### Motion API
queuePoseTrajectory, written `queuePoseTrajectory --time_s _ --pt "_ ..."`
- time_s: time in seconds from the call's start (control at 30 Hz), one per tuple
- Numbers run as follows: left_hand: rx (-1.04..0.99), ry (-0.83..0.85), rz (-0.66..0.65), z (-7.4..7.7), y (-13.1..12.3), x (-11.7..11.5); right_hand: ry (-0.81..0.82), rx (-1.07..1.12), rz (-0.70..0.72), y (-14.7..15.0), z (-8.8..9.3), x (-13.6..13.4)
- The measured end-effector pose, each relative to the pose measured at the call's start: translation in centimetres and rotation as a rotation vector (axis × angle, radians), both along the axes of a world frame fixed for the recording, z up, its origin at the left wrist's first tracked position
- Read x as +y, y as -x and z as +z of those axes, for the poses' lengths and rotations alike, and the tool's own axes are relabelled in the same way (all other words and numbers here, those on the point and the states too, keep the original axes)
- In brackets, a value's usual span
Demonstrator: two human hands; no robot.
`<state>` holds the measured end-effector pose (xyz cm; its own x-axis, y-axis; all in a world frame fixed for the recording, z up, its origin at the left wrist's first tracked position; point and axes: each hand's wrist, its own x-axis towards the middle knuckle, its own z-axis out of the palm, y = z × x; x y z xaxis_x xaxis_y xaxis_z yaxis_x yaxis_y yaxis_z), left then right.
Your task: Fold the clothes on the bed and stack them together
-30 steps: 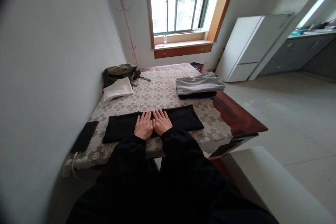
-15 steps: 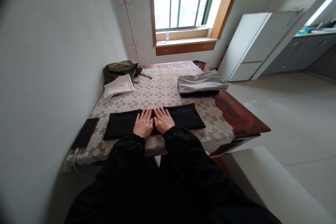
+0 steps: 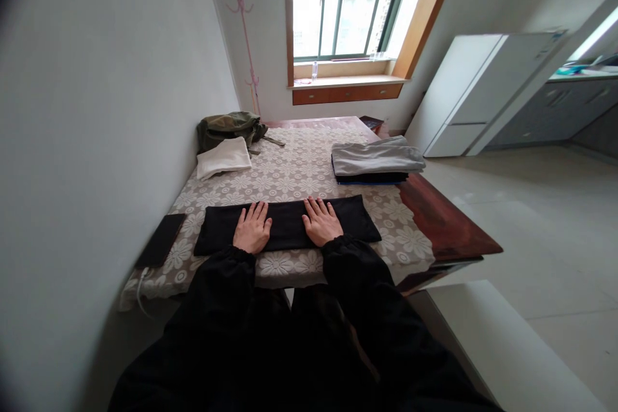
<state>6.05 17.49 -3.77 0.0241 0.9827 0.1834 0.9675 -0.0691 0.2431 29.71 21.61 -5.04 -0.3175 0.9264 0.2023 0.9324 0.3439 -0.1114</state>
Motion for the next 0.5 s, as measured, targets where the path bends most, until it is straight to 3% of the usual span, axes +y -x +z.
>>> queuePoseTrajectory --time_s 0.3,0.5 --pt "0.027 0.018 0.058 0.1 3.9 -0.6 -0.018 -0.044 -0.119 -5.5 -0.9 0.9" --pt "0.066 0.013 0.133 0.1 6.8 -1.2 0.002 -0.043 -0.124 -6.5 -1.3 1.4"
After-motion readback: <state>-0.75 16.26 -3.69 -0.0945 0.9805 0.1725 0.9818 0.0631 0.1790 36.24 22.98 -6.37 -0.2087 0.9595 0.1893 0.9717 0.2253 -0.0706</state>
